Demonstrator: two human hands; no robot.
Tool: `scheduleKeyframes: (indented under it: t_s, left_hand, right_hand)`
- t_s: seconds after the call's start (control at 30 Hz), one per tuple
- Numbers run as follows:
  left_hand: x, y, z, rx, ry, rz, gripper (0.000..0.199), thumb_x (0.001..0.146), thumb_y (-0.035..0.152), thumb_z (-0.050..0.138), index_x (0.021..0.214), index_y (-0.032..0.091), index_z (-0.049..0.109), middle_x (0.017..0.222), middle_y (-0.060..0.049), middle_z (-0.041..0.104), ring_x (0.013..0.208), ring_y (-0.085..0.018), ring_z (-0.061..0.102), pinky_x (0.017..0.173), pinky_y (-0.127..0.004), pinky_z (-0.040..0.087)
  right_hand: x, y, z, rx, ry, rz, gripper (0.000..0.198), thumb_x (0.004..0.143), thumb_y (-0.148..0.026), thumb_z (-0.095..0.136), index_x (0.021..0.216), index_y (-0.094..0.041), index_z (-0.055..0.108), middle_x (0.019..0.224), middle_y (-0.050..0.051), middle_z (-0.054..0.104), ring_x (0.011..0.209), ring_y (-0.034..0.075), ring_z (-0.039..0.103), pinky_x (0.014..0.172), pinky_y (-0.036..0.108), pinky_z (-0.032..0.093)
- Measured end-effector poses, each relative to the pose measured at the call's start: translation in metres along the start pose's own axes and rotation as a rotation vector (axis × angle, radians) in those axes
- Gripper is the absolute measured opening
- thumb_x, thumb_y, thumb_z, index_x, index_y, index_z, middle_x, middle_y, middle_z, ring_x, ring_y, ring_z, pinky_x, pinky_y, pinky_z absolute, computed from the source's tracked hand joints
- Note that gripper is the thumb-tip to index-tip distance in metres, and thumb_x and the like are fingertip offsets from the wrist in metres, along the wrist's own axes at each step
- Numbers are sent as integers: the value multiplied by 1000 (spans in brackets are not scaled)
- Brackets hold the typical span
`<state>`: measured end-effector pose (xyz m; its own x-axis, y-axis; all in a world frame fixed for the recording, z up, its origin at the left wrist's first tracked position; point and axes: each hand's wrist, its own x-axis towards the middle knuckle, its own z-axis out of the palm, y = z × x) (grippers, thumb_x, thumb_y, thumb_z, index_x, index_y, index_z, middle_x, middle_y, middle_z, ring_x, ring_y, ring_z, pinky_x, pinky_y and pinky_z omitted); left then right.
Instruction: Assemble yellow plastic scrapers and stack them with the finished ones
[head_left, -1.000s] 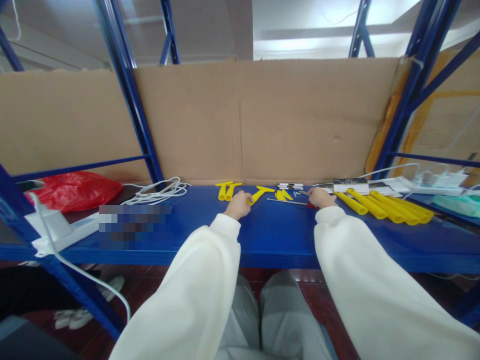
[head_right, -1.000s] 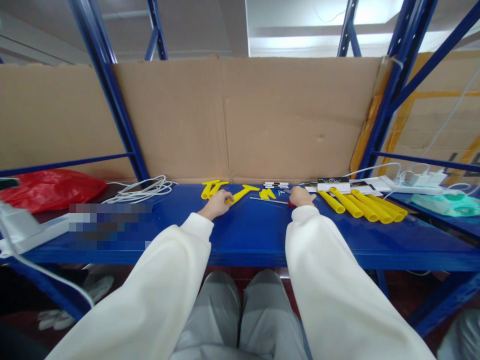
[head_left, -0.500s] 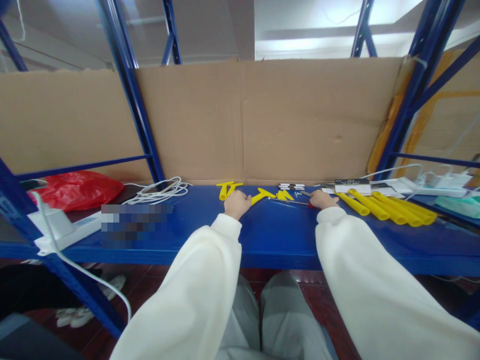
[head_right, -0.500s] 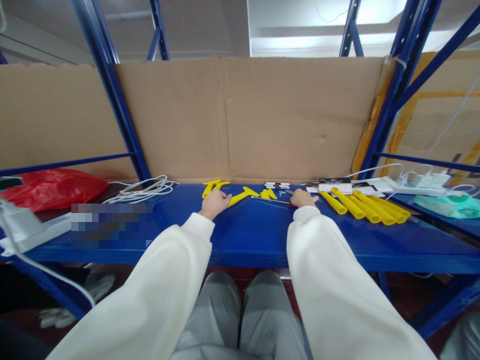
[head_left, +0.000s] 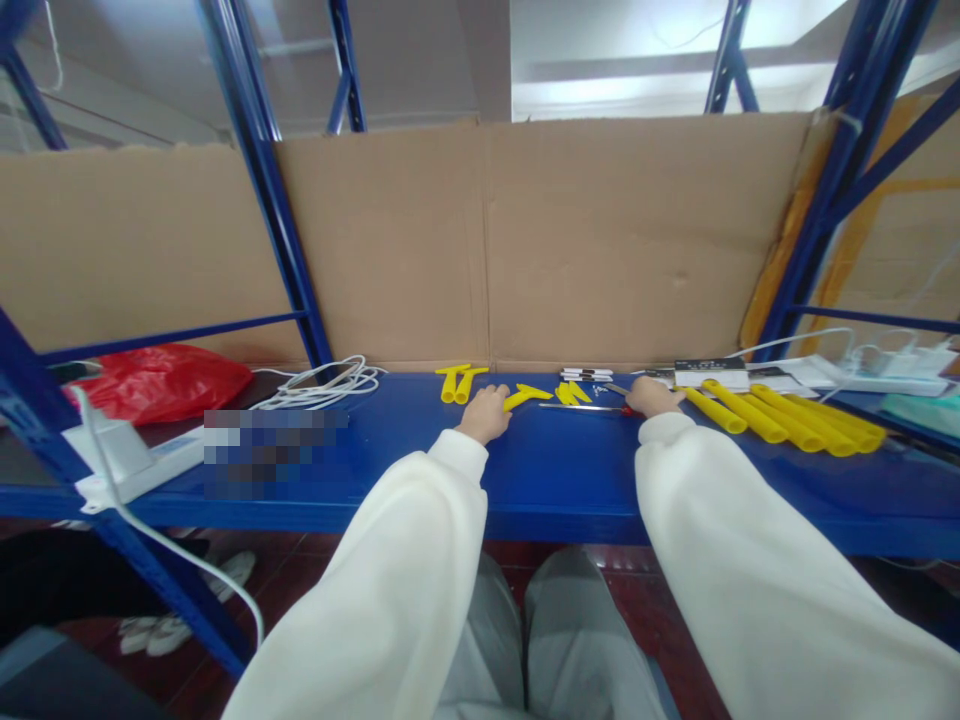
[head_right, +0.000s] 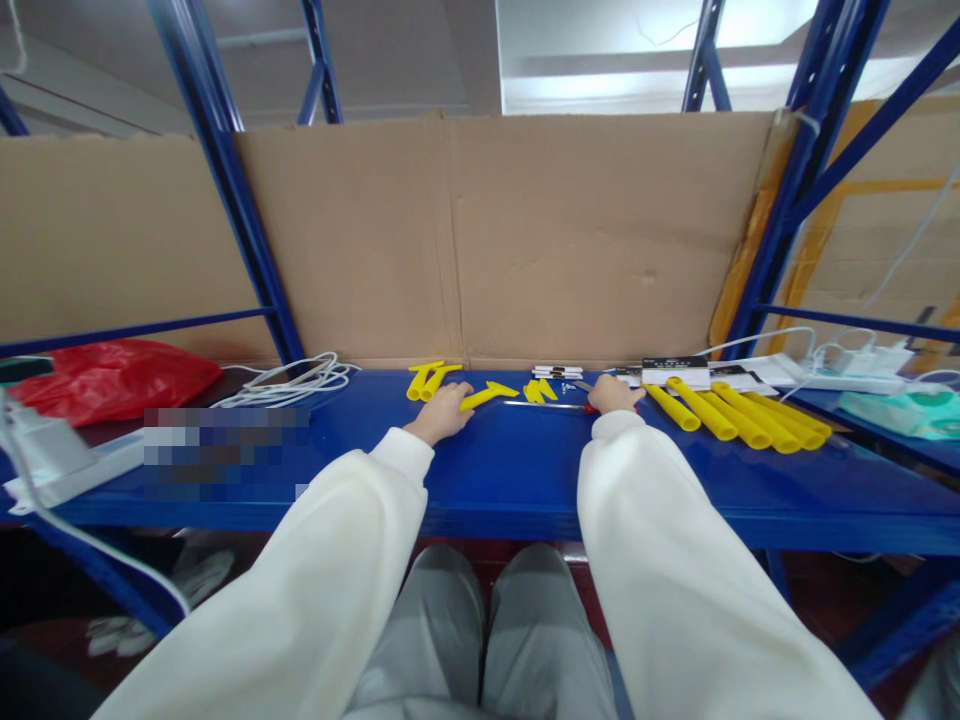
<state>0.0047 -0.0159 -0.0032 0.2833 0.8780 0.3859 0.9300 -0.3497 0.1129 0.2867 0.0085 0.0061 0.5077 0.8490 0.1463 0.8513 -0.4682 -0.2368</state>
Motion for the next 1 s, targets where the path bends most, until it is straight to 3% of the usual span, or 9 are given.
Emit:
scheduleKeyframes:
  t_s: [0.13,0.3,0.53,0.83,1.0]
  left_hand:
    - [-2,0,-1,18,-90,-17,44,86,11,56,129,16,58,124,-13,63,117,-25,59,97,-33,47]
    - [-8,5,-10,41,-120,-143,50,84,14,55,134,15,55,128,-16,61,118,-30,59,95,-37,48]
    - [-10,10,-15,105,-103,-169,42,85,18,53,124,8,62,130,-21,60,122,-31,57,100,-38,45]
    - [-7,8,-9,99,-71,-109,40,85,10,48,122,8,62,126,-20,61,121,-29,58,100,-38,47]
    - [-6,7,-8,80,-87,-110,39,85,9,49,123,8,60,125,-20,62,119,-28,60,99,-36,48]
  right_hand:
    - [0,-1,0,3,26,12,34,88,-32,59,117,-14,67,120,21,67,116,34,60,98,54,36]
    - [3,0,3,52,48,33,51,89,-54,55,117,-13,67,119,23,66,116,35,60,98,56,37]
    - [8,4,8,103,36,40,47,87,-44,61,121,-11,64,122,23,64,118,35,59,99,53,37]
    - [18,7,19,130,117,41,54,85,-55,60,117,-12,66,120,24,64,116,36,57,96,55,38]
    - [13,5,15,139,101,44,41,85,-42,62,114,-13,67,117,22,67,112,34,60,98,55,37]
